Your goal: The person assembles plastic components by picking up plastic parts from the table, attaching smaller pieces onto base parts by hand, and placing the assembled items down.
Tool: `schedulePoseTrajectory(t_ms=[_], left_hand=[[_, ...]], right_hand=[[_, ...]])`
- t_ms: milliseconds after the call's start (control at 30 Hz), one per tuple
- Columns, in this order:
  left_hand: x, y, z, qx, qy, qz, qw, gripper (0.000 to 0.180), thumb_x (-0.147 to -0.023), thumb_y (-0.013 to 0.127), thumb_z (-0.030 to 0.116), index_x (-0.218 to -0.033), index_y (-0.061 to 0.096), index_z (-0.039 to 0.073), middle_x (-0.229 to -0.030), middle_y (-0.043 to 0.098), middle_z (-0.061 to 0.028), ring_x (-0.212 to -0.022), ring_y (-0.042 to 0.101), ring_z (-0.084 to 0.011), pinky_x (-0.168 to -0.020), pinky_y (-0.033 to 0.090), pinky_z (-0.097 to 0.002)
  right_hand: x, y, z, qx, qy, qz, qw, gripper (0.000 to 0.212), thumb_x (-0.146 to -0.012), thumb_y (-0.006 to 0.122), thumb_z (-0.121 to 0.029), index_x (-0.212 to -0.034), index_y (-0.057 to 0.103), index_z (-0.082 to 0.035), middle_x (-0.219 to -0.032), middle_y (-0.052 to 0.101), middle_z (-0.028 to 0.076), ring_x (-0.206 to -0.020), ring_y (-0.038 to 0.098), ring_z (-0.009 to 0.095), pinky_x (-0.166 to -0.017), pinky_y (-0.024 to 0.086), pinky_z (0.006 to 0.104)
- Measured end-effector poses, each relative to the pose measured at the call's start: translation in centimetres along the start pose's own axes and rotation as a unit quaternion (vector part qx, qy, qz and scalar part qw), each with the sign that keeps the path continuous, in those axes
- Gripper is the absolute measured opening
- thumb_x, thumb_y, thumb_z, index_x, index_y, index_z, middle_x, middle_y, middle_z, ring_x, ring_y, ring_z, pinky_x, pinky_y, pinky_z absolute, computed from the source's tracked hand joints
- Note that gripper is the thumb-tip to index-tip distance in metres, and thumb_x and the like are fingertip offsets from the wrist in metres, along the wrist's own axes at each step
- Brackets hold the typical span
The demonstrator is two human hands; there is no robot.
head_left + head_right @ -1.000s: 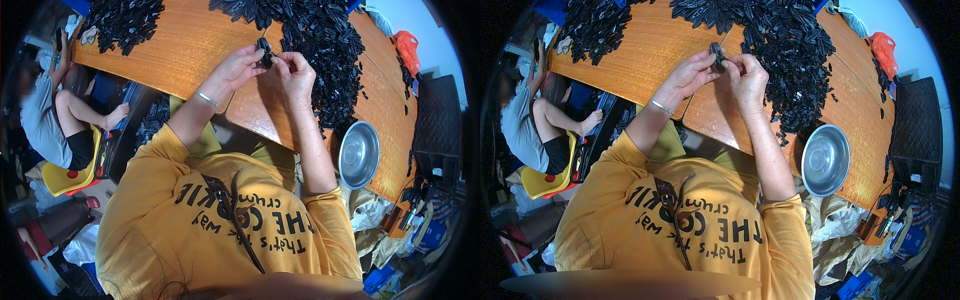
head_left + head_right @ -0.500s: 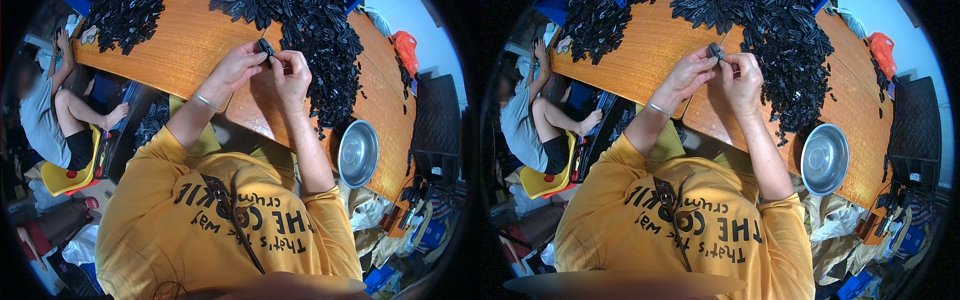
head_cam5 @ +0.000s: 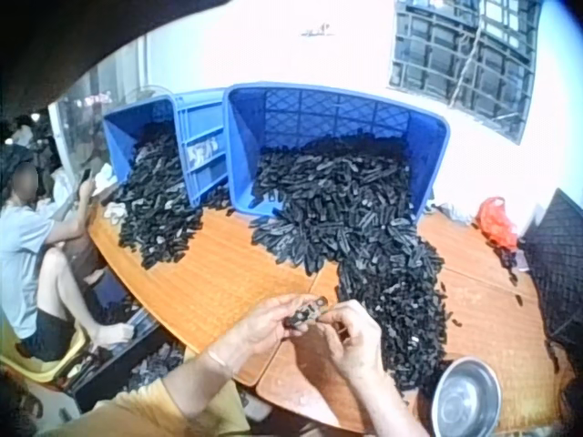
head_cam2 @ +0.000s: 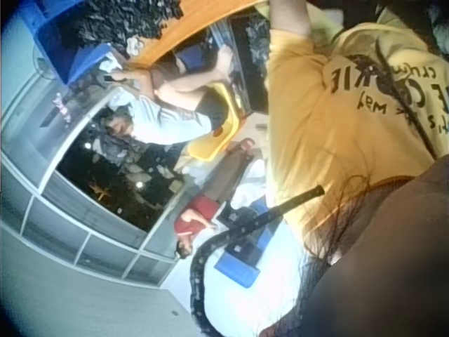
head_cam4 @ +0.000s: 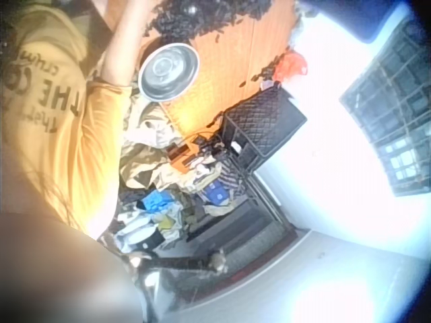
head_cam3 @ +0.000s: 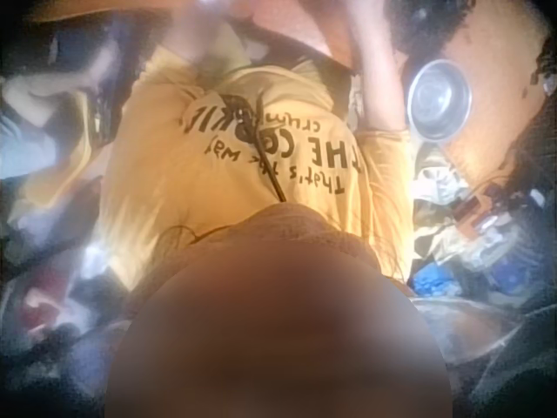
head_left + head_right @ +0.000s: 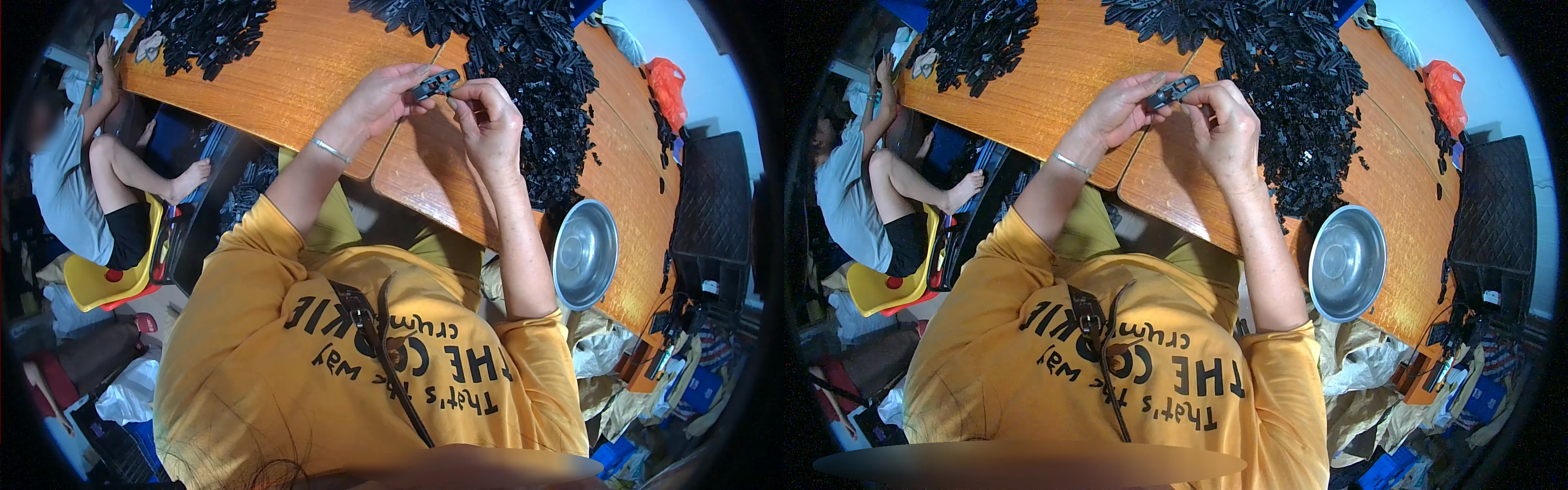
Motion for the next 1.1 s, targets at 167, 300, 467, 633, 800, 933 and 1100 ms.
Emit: schedulePoseTrajectory(t_ms=[167, 300, 467, 633, 800, 933, 1100], left_hand=[[0.3, 0.1, 0.2, -0.070, -0.007, 0.020, 0.997, 0.036, -0.108, 0.061, 0.032, -0.125, 0.071, 0.002, -0.103, 0.074, -0.0036, -0.075, 0.068, -0.0087, -0.069, 0.055, -0.0203], [0.5, 0.1, 0.1, -0.100, -0.013, 0.026, 0.995, 0.036, -0.107, 0.063, 0.033, -0.122, 0.073, 0.002, -0.102, 0.074, -0.0031, -0.074, 0.066, -0.0084, -0.068, 0.055, -0.0206], [0.8, -0.2, -0.5, -0.152, -0.055, 0.022, 0.987, 0.038, -0.105, 0.066, 0.036, -0.121, 0.074, 0.003, -0.100, 0.074, -0.0026, -0.072, 0.064, -0.0085, -0.067, 0.054, -0.0216], [1.9, 0.4, -0.7, -0.212, -0.053, 0.013, 0.976, 0.031, -0.103, 0.070, 0.025, -0.124, 0.072, 0.001, -0.102, 0.074, -0.0023, -0.081, 0.068, -0.0085, -0.074, 0.055, -0.0210], [4.0, 1.3, 0.6, -0.282, 0.047, 0.013, 0.958, 0.028, -0.101, 0.067, 0.005, -0.128, 0.068, -0.003, -0.110, 0.073, -0.0052, -0.093, 0.070, -0.0090, -0.084, 0.057, -0.0232], [5.5, 0.4, 0.3, -0.261, 0.057, 0.013, 0.964, 0.029, -0.100, 0.065, 0.000, -0.129, 0.065, -0.004, -0.114, 0.073, -0.0073, -0.098, 0.068, -0.0090, -0.088, 0.057, -0.0243], [6.8, -0.9, -0.3, -0.269, 0.081, 0.020, 0.960, 0.029, -0.100, 0.065, -0.002, -0.128, 0.064, -0.003, -0.114, 0.072, -0.0075, -0.099, 0.067, -0.0087, -0.088, 0.055, -0.0238]], right_hand=[[-0.5, 0.2, -1.3, 0.025, -0.034, -0.050, 0.998, 0.016, -0.084, 0.078, 0.006, -0.095, 0.070, -0.004, -0.089, 0.067, 0.008, -0.073, 0.069, 0.021, -0.062, 0.056, 0.0304], [-0.5, 0.4, -2.1, 0.065, -0.076, -0.075, 0.992, 0.017, -0.083, 0.076, 0.007, -0.094, 0.069, -0.005, -0.092, 0.068, 0.009, -0.079, 0.073, 0.029, -0.065, 0.058, 0.0359], [0.2, 0.8, -1.9, 0.084, -0.104, -0.105, 0.985, 0.019, -0.080, 0.076, 0.007, -0.093, 0.069, -0.006, -0.093, 0.067, 0.009, -0.082, 0.073, 0.031, -0.066, 0.059, 0.0376], [1.3, 1.4, -0.6, 0.092, -0.086, -0.111, 0.986, 0.018, -0.081, 0.078, 0.004, -0.094, 0.069, -0.005, -0.092, 0.066, 0.009, -0.080, 0.073, 0.030, -0.066, 0.059, 0.0372], [4.2, 4.2, 6.5, -0.071, 0.244, -0.114, 0.961, 0.024, -0.084, 0.087, -0.007, -0.103, 0.073, -0.001, -0.090, 0.073, 0.007, -0.073, 0.068, 0.013, -0.063, 0.054, 0.0302], [5.6, 6.7, 7.5, -0.119, 0.318, -0.165, 0.926, 0.034, -0.081, 0.090, -0.008, -0.109, 0.073, 0.002, -0.083, 0.074, 0.007, -0.069, 0.065, 0.011, -0.062, 0.053, 0.0293], [7.0, 8.9, 6.2, -0.156, 0.316, -0.141, 0.925, 0.027, -0.083, 0.089, -0.008, -0.094, 0.067, 0.000, -0.079, 0.069, 0.004, -0.065, 0.063, 0.011, -0.056, 0.050, 0.0283]])
Point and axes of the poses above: each hand's wrist, its own x-axis away from the middle knuckle, its own y-axis out of the palm, z = x × y, the point moved 10 cm from there along -x, towards the middle knuckle
